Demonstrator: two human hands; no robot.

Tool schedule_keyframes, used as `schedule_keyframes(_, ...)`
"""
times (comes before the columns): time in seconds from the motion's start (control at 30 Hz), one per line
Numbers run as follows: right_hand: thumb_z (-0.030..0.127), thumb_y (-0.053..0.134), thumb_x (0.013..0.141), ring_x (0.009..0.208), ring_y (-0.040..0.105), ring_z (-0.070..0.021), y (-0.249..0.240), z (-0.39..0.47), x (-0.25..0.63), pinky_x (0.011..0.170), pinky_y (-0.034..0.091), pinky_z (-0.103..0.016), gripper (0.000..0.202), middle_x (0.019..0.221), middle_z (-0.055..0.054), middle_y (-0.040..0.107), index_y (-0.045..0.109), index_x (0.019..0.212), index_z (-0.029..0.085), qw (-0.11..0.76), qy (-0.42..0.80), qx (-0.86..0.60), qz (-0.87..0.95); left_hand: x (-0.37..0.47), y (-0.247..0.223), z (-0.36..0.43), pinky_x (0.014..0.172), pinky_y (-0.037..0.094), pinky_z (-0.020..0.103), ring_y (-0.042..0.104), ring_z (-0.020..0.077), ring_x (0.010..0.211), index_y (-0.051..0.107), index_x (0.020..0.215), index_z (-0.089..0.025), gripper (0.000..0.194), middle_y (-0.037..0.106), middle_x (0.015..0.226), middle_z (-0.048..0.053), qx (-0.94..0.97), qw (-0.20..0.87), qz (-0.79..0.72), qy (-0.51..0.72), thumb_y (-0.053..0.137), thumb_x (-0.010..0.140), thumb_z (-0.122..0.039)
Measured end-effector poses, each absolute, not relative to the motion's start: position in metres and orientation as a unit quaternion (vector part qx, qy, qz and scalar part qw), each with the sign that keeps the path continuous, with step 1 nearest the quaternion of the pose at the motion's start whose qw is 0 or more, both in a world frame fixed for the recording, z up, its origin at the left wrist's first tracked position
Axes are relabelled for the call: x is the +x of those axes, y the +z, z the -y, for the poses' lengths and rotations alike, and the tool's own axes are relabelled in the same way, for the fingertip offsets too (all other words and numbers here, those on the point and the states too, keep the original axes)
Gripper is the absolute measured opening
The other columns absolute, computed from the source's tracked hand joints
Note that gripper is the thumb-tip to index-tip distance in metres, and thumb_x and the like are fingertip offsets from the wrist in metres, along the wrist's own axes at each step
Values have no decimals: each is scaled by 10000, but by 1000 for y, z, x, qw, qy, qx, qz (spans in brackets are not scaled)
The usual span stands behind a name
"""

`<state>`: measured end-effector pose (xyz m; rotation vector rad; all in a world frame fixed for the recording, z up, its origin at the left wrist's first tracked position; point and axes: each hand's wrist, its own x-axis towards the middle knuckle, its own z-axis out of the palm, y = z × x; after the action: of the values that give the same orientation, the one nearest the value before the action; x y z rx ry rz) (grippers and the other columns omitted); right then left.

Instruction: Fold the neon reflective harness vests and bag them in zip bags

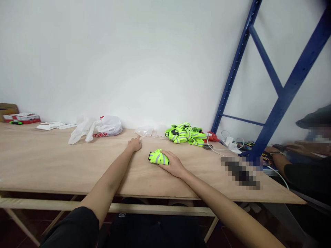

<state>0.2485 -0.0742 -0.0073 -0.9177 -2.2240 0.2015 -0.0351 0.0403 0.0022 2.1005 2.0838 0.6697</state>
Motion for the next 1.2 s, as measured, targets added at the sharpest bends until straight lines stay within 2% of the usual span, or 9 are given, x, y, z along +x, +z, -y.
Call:
schedule_keyframes(0.13, 346, 761, 795, 1264, 557, -285, -8, 75, 249, 1071, 446, -456, 660, 1402, -106, 587, 523, 1402, 239, 353, 76, -361, 860, -34, 3, -70, 1036, 343, 617, 468, 428, 1332, 282, 1531, -117, 734, 547, 1394, 273, 700, 41, -690, 178, 475, 851, -315)
schedule_keyframes(0.33, 331, 780, 783, 1273, 549, -283, -8, 75, 249, 1074, 438, -450, 705, 1409, -113, 578, 502, 1423, 236, 344, 69, -368, 861, -25, -1, -86, 1124, 318, 523, 307, 319, 1475, 224, 1575, -202, 785, 393, 1571, 149, 745, 32, -647, 160, 481, 837, -280)
schedule_keyframes(0.57, 357, 781, 778, 1256, 567, -278, -10, 73, 248, 1059, 451, -437, 701, 1394, -103, 594, 513, 1418, 257, 353, 63, -364, 860, -9, 10, -74, 1148, 248, 596, 173, 311, 1524, 234, 1555, -159, 743, 321, 1603, 170, 756, -4, -637, 150, 453, 849, -236)
schedule_keyframes(0.77, 376, 758, 796, 1258, 568, -275, -10, 73, 247, 1063, 448, -438, 667, 1378, -104, 605, 526, 1409, 251, 363, 57, -363, 856, -13, 50, -42, 1159, 99, 671, 29, 292, 1545, 268, 1527, -128, 704, 481, 1500, 189, 750, -98, -643, 119, 432, 843, -161)
schedule_keyframes(0.83, 373, 762, 788, 1251, 573, -277, -10, 73, 246, 1055, 454, -439, 676, 1374, -104, 608, 526, 1410, 254, 361, 61, -364, 857, -14, 66, -21, 1143, 133, 680, 77, 316, 1539, 350, 1475, -107, 645, 561, 1415, 208, 746, -135, -646, 95, 436, 836, -149)
schedule_keyframes(0.9, 365, 765, 781, 1253, 572, -279, -10, 71, 246, 1056, 455, -441, 684, 1379, -103, 604, 526, 1412, 255, 358, 64, -366, 857, -10, 80, 4, 1119, 241, 641, 249, 360, 1492, 433, 1406, -94, 567, 612, 1344, 222, 744, -135, -649, 85, 442, 845, -171)
schedule_keyframes(1.03, 360, 760, 779, 1276, 557, -293, -10, 65, 253, 1070, 443, -466, 689, 1395, -101, 596, 523, 1416, 249, 353, 72, -383, 851, 3, 101, 52, 951, 485, 399, 660, 293, 1124, 365, 1476, -146, 606, 597, 1391, 157, 808, -8, -563, 175, 440, 886, -265)
schedule_keyframes(1.13, 359, 760, 776, 1275, 558, -308, -10, 57, 269, 1065, 447, -487, 685, 1392, -102, 601, 532, 1412, 251, 348, 66, -406, 842, 1, 110, 65, 882, 505, 327, 701, 238, 1012, 297, 1522, -227, 632, 633, 1352, 97, 835, 55, -486, 252, 442, 919, -346)
schedule_keyframes(1.2, 374, 747, 787, 1281, 555, -316, -12, 51, 282, 1071, 442, -499, 662, 1402, -107, 594, 542, 1404, 249, 351, 53, -426, 832, -8, 109, 59, 937, 483, 341, 657, 261, 1126, 324, 1515, -234, 665, 625, 1360, 102, 847, 72, -469, 241, 502, 904, -426)
